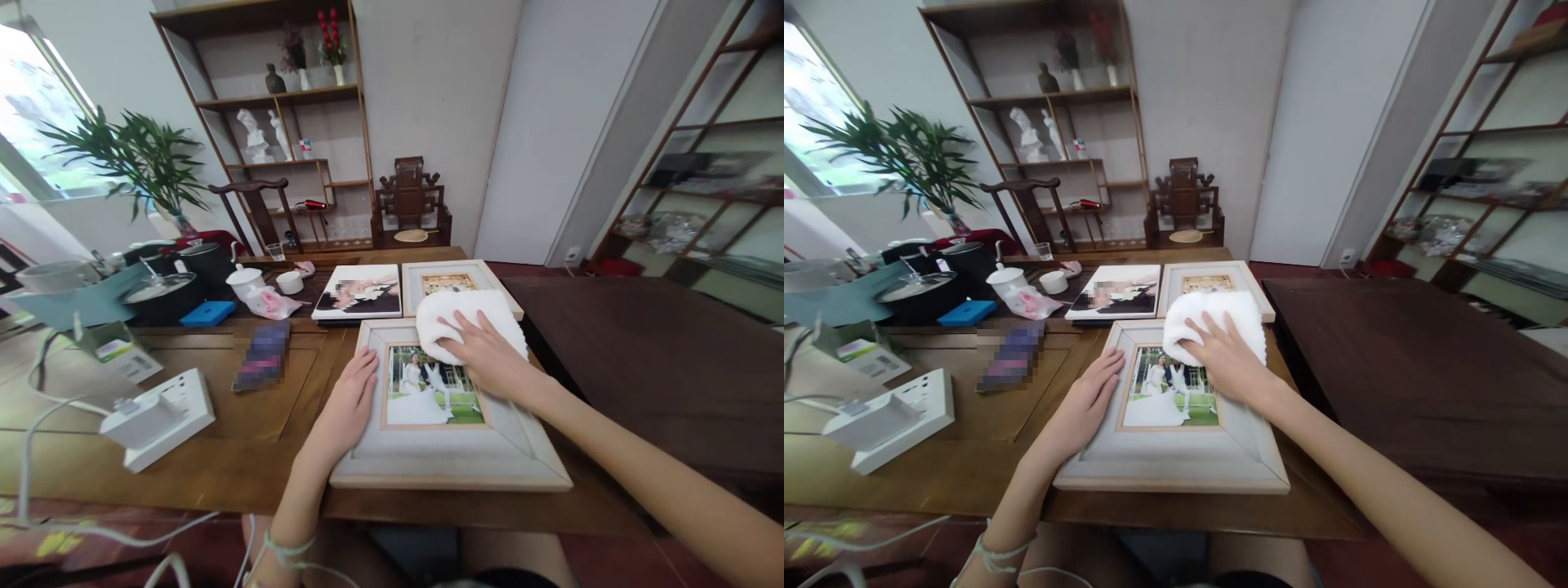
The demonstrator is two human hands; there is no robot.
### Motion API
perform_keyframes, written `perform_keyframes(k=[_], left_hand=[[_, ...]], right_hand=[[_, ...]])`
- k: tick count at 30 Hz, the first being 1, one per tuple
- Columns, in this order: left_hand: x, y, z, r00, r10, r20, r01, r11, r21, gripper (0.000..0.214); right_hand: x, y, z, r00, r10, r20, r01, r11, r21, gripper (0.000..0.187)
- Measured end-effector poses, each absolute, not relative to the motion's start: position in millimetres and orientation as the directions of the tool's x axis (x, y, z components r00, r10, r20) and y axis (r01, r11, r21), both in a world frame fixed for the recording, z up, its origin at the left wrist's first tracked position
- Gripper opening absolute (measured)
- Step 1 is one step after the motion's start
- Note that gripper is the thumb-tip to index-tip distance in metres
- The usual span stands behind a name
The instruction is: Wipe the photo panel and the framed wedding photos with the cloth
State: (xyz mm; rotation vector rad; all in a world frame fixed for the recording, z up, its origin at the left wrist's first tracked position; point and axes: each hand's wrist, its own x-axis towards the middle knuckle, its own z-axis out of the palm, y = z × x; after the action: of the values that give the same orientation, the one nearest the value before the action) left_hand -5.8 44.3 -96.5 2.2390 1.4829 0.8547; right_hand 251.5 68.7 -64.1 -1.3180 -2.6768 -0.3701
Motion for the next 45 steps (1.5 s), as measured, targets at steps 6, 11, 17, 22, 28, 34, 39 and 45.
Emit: perform_keyframes(k=[6,11,17,22,28,34,39,45], left_hand=[[-5.1,45.6,-99.0,0.286,0.909,0.303,0.723,-0.412,0.554,0.046],[-6.0,46.1,-99.7,0.296,0.898,0.325,0.725,-0.433,0.536,0.046],[-6.2,44.5,-96.3,0.308,0.901,0.306,0.739,-0.429,0.519,0.046],[-6.1,44.2,-95.9,0.319,0.894,0.313,0.740,-0.442,0.507,0.048],[-6.0,43.7,-96.2,0.309,0.900,0.307,0.747,-0.429,0.507,0.047],[-6.8,45.4,-99.5,0.293,0.887,0.356,0.749,-0.445,0.491,0.043],[-6.5,45.5,-99.8,0.303,0.882,0.361,0.747,-0.455,0.485,0.042],[-4.9,43.1,-97.3,0.289,0.891,0.350,0.738,-0.440,0.512,0.044]], right_hand=[[244.2,32.0,-59.8,-0.658,0.751,0.062,0.753,0.655,0.058,0.070],[246.7,-23.3,-36.6,-0.760,0.649,-0.030,0.647,0.753,-0.121,0.070],[257.1,-36.2,-38.9,-0.784,0.615,0.082,0.604,0.787,-0.126,0.072],[268.9,12.1,-57.5,-0.677,0.670,0.304,0.714,0.698,0.052,0.063],[265.2,62.6,-59.0,-0.551,0.782,0.292,0.829,0.553,0.082,0.071],[250.6,44.2,-65.7,-0.594,0.779,0.199,0.802,0.594,0.067,0.070],[244.7,-21.6,-49.6,-0.695,0.716,0.064,0.714,0.698,-0.058,0.071],[248.2,-79.0,-30.1,-0.765,0.643,0.047,0.624,0.757,-0.192,0.070]])
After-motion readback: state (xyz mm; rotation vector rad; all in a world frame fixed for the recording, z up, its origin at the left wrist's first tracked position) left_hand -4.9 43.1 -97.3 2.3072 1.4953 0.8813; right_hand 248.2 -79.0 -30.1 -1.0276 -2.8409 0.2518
